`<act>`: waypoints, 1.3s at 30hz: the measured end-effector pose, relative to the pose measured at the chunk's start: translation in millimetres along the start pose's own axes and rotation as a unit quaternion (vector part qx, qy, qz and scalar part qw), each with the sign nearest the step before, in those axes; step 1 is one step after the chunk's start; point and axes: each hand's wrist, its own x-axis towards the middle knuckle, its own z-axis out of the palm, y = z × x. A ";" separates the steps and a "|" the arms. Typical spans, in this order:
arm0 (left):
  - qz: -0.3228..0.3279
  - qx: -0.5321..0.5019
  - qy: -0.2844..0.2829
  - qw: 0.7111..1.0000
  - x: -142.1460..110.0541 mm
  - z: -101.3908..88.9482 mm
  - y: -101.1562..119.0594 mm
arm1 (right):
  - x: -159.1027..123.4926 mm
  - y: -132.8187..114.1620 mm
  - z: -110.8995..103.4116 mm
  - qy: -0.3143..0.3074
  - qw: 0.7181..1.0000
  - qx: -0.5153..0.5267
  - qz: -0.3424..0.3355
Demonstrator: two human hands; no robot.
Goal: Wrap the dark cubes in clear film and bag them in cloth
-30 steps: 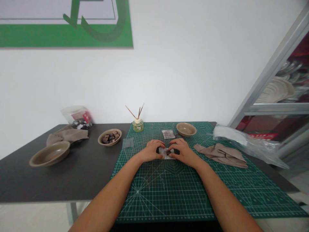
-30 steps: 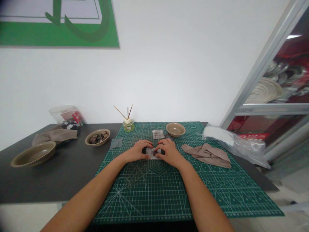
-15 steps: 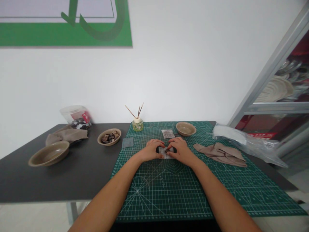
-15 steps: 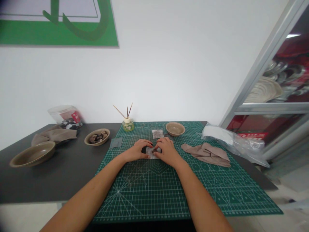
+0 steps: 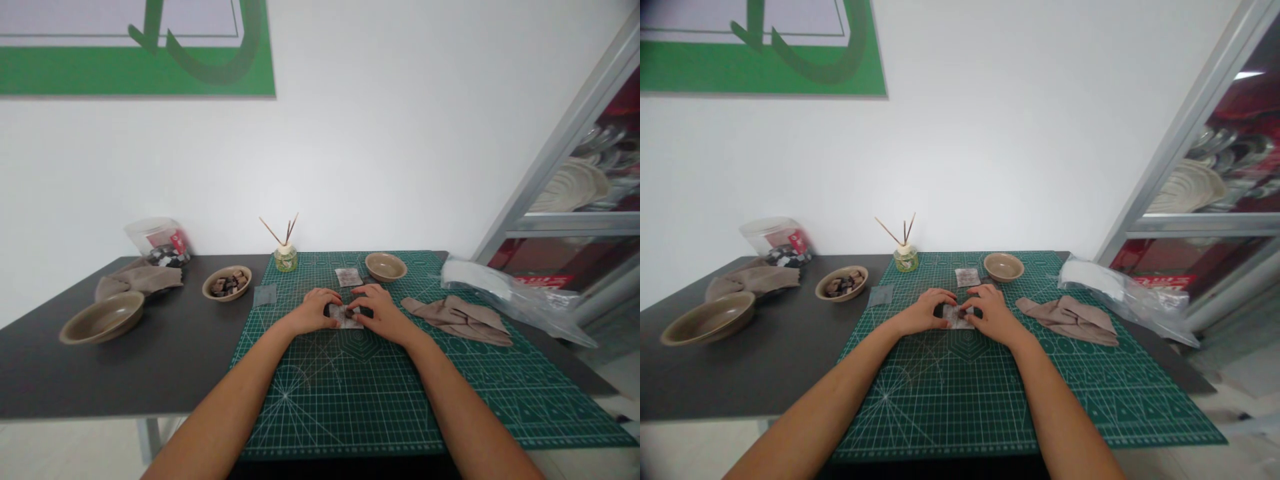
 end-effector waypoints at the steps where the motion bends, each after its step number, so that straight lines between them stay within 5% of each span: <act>1: 0.000 0.000 0.001 1.000 0.2 0.3 -0.6 | 0.7 -0.6 1.2 0.000 1.000 0.002 -0.001; 20: 0.005 -0.002 0.006 1.000 0.2 1.1 -2.4 | 2.9 0.3 7.4 0.039 0.999 0.008 -0.021; 39: 0.016 0.002 0.008 1.000 0.9 3.1 -7.3 | 5.1 -5.9 0.2 0.004 1.000 0.007 -0.016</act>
